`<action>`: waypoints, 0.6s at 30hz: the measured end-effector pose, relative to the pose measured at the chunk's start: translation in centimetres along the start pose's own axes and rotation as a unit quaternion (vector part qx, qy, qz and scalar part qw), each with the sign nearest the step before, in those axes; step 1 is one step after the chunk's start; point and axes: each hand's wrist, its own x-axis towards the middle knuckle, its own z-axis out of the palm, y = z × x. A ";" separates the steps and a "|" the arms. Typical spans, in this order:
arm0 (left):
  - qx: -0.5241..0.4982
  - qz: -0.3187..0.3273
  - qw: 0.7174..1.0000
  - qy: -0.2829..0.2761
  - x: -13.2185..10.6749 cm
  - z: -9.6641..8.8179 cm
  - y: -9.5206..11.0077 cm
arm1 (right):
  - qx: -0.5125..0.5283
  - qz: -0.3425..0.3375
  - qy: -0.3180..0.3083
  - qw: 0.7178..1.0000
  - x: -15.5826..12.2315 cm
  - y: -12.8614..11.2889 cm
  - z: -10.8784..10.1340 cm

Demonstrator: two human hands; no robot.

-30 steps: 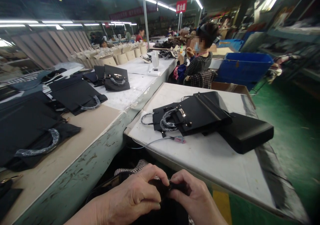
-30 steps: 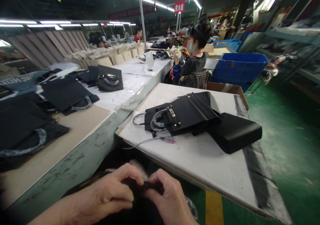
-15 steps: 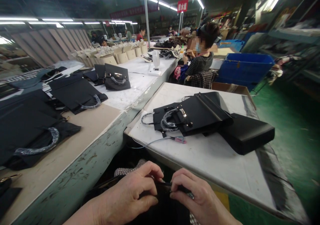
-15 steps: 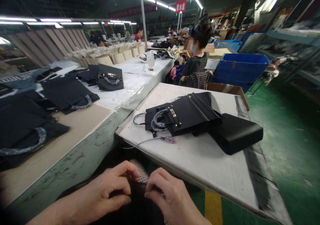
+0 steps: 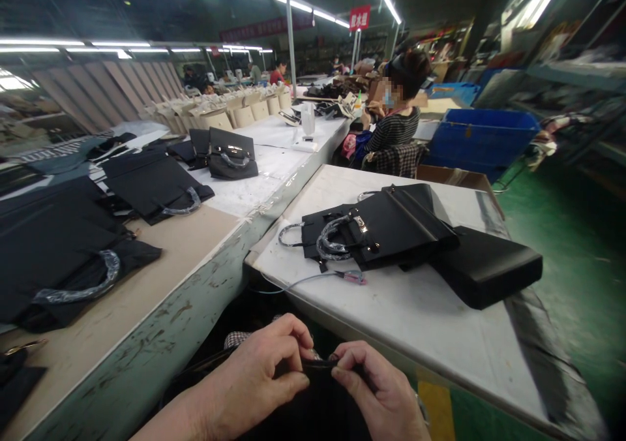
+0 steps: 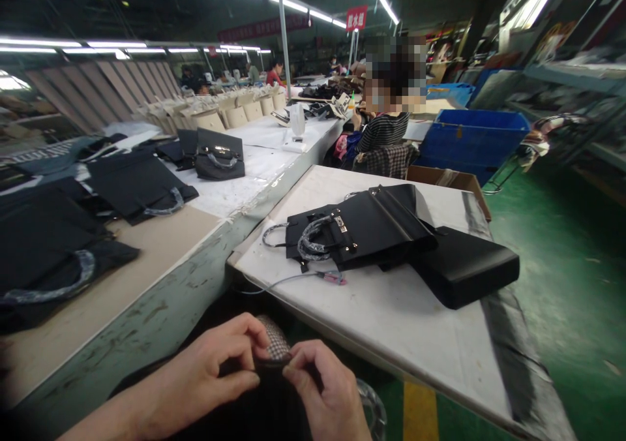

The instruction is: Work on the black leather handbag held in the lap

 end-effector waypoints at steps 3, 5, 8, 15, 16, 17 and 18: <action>-0.010 -0.013 1.000 0.003 0.0 -0.1 0.1 | -0.006 -0.002 0.017 1.000 0.1 0.1 0.1; -0.006 -0.024 1.000 0.005 0.0 -0.2 0.2 | -0.013 -0.007 0.018 1.000 0.1 0.2 0.0; 0.003 -0.026 1.000 0.017 0.0 -0.2 0.0 | -0.022 -0.019 0.018 0.999 0.2 0.4 0.0; 0.024 -0.019 0.999 0.033 0.3 0.3 -0.5 | -0.005 -0.029 0.007 1.000 0.1 0.9 0.0; 0.026 -0.018 0.999 0.034 0.3 0.3 -0.5 | 0.001 -0.030 0.010 1.000 0.1 0.9 0.2; 0.029 -0.014 0.999 0.036 0.4 0.4 -0.4 | 0.010 -0.029 0.013 0.999 0.2 1.0 0.3; 0.034 -0.013 0.999 0.038 0.4 0.4 -0.4 | 0.022 -0.027 0.018 0.999 0.2 1.0 0.5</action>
